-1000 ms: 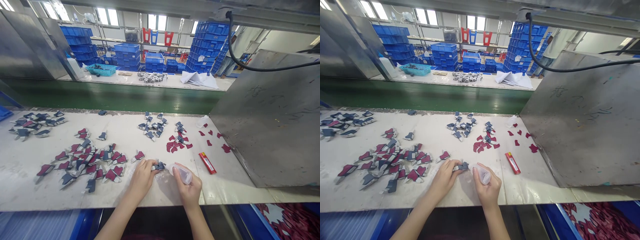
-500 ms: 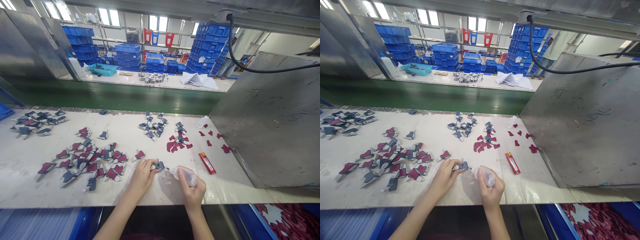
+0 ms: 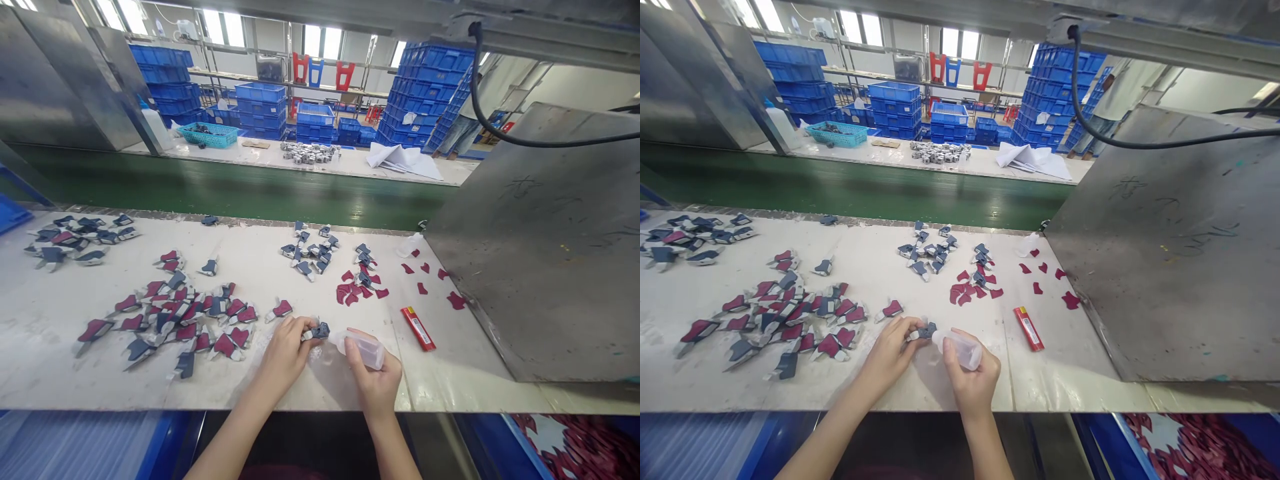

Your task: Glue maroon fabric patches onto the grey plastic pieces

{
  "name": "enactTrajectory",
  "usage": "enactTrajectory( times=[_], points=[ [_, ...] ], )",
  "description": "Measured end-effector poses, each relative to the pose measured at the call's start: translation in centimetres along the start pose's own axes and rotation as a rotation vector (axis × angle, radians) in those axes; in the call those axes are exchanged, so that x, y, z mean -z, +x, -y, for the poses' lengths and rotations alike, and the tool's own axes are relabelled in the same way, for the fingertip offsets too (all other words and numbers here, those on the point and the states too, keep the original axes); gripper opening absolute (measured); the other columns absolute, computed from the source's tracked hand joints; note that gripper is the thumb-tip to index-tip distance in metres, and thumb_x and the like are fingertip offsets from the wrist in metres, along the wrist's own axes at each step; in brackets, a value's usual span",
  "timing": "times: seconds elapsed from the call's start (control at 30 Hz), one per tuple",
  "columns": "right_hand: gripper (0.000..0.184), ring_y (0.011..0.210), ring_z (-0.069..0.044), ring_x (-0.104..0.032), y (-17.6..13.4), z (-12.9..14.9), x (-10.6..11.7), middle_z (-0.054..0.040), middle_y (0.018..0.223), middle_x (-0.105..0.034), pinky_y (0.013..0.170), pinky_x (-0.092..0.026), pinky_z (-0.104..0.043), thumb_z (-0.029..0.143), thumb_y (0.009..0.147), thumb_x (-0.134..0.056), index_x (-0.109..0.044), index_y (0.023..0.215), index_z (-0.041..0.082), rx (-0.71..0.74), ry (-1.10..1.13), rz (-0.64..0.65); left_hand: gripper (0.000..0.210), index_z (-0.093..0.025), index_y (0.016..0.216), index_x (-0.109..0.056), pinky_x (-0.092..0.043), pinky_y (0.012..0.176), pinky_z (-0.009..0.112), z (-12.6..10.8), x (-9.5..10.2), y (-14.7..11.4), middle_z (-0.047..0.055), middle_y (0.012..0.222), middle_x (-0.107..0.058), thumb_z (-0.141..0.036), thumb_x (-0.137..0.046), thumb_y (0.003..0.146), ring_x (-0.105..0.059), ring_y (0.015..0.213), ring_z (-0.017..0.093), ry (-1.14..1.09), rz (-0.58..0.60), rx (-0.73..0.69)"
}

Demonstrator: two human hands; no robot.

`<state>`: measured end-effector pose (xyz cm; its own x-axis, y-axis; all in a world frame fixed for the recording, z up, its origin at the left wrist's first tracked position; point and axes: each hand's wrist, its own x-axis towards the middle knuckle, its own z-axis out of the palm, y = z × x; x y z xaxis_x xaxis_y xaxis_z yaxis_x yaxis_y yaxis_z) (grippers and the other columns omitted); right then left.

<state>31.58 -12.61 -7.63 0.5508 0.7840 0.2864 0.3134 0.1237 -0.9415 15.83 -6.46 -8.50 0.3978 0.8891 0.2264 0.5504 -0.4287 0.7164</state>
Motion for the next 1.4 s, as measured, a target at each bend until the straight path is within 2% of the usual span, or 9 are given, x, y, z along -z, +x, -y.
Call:
enactTrajectory(
  times=[0.23,0.67,0.83,1.2,1.33,1.4],
  points=[
    [0.024,0.069,-0.023,-0.073,0.3,-1.1,0.2,-0.0075,0.08,-0.077,0.06,-0.06,-0.029,0.037,0.08,-0.072,-0.076,0.09,0.015,0.041,-0.021,0.067,0.019,-0.019,0.1,-0.058,-0.05,0.077,0.038,0.0,0.0,-0.1,0.006,0.09,-0.066,-0.01,-0.055,0.084,-0.06,0.088,0.024,-0.014,-0.007,0.019],
    [0.022,0.064,-0.022,-0.072,0.4,-0.5,0.2,-0.0067,0.076,-0.076,0.06,-0.06,-0.031,0.036,0.081,-0.069,-0.076,0.089,0.016,0.092,-0.035,0.145,0.017,-0.021,0.099,-0.06,-0.051,0.075,0.037,-0.2,0.2,0.0,0.005,0.089,-0.067,-0.013,-0.058,0.083,-0.06,0.085,0.023,-0.032,-0.024,0.017],
    [0.026,0.063,-0.022,-0.07,0.5,0.3,0.3,-0.0068,0.072,-0.075,0.056,-0.057,-0.03,0.04,0.082,-0.067,-0.075,0.08,0.016,0.054,-0.02,0.089,0.018,-0.021,0.098,-0.061,-0.051,0.076,0.038,-0.2,0.2,0.0,0.005,0.089,-0.069,-0.011,-0.057,0.083,-0.061,0.086,0.024,-0.035,-0.032,0.016],
    [0.019,0.058,-0.019,-0.066,1.2,0.9,1.3,-0.004,0.066,-0.072,0.058,-0.055,-0.029,0.035,0.08,-0.07,-0.074,0.075,0.018,0.145,-0.074,0.017,0.014,-0.021,0.096,-0.062,-0.051,0.078,0.037,-0.4,0.2,0.0,0.005,0.09,-0.068,-0.014,-0.062,0.083,-0.062,0.086,0.023,-0.044,-0.031,0.044],
    [0.022,0.061,-0.021,-0.067,1.1,-0.1,1.7,-0.0063,0.07,-0.073,0.057,-0.054,-0.03,0.039,0.077,-0.072,-0.074,0.076,0.016,0.078,-0.05,-0.045,0.013,-0.021,0.095,-0.063,-0.051,0.078,0.038,-0.2,0.2,0.0,0.005,0.09,-0.069,-0.015,-0.062,0.084,-0.062,0.087,0.024,-0.048,-0.03,0.049],
    [0.028,0.059,-0.021,-0.066,1.4,-1.0,2.3,-0.0074,0.069,-0.072,0.053,-0.053,-0.03,0.042,0.076,-0.074,-0.074,0.078,0.014,-0.001,0.005,-0.127,0.013,-0.021,0.096,-0.063,-0.051,0.079,0.038,-0.1,0.2,-0.1,0.005,0.091,-0.069,-0.015,-0.061,0.085,-0.062,0.087,0.024,-0.051,-0.03,0.048]
  ],
)
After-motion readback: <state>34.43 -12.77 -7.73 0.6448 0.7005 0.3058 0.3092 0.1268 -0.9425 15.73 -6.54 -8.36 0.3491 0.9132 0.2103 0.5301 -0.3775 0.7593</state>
